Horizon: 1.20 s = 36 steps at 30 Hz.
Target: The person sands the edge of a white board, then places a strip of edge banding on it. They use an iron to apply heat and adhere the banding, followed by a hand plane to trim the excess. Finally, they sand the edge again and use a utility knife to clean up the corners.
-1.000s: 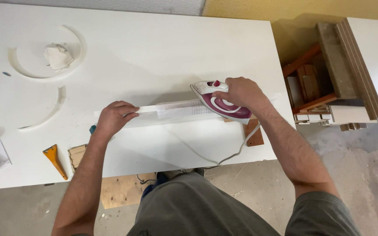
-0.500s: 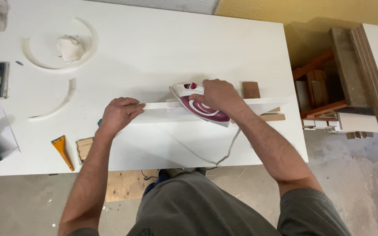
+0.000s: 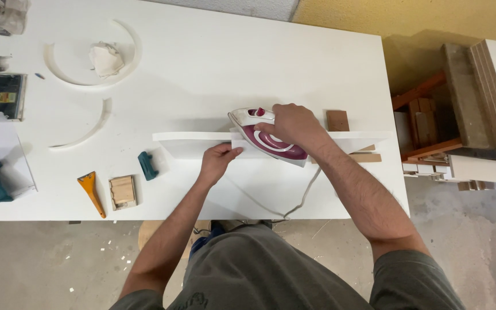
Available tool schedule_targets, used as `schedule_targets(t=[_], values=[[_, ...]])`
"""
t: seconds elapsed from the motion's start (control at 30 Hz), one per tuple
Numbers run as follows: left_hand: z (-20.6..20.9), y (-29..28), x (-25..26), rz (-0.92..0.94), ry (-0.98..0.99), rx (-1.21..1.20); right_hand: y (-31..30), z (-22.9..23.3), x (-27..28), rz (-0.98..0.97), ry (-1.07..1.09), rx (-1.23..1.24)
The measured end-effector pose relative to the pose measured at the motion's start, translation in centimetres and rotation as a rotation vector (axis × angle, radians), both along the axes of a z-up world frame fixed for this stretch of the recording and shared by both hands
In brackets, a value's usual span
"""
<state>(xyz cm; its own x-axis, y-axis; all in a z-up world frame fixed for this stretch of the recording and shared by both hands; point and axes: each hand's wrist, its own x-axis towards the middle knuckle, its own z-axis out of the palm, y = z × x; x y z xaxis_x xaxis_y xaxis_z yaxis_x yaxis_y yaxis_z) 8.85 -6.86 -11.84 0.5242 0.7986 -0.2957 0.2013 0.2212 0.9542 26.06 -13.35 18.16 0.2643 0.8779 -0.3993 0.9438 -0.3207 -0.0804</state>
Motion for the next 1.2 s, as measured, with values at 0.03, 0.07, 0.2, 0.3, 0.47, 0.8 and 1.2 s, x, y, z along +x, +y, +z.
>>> schedule_targets(t=[0.03, 0.07, 0.2, 0.3, 0.47, 0.8, 1.2], values=[[0.8, -0.1, -0.2, 0.003, -0.003, 0.0, 0.2, 0.1, -0.3, 0.003, -0.003, 0.0], [1.7, -0.2, -0.5, 0.021, -0.03, -0.005, 0.3, 0.2, -0.6, 0.0, 0.005, 0.0], [4.0, 0.0, -2.6, 0.077, -0.085, -0.03, 1.3, -0.6, -2.1, 0.001, 0.02, 0.024], [4.6, 1.0, -5.0, 0.131, -0.088, -0.018, 2.7, -0.8, -4.1, 0.011, 0.063, 0.021], [5.9, 2.2, -9.7, 0.253, -0.159, -0.043, 5.2, -0.6, -9.0, 0.057, 0.112, 0.032], [4.5, 4.4, -14.6, 0.494, -0.204, -0.014, 8.0, -0.2, -14.5, 0.104, 0.181, 0.069], [4.0, 5.9, -13.4, 0.591, 0.01, -0.016, 6.4, -0.2, -10.6, 0.097, 0.097, 0.005]])
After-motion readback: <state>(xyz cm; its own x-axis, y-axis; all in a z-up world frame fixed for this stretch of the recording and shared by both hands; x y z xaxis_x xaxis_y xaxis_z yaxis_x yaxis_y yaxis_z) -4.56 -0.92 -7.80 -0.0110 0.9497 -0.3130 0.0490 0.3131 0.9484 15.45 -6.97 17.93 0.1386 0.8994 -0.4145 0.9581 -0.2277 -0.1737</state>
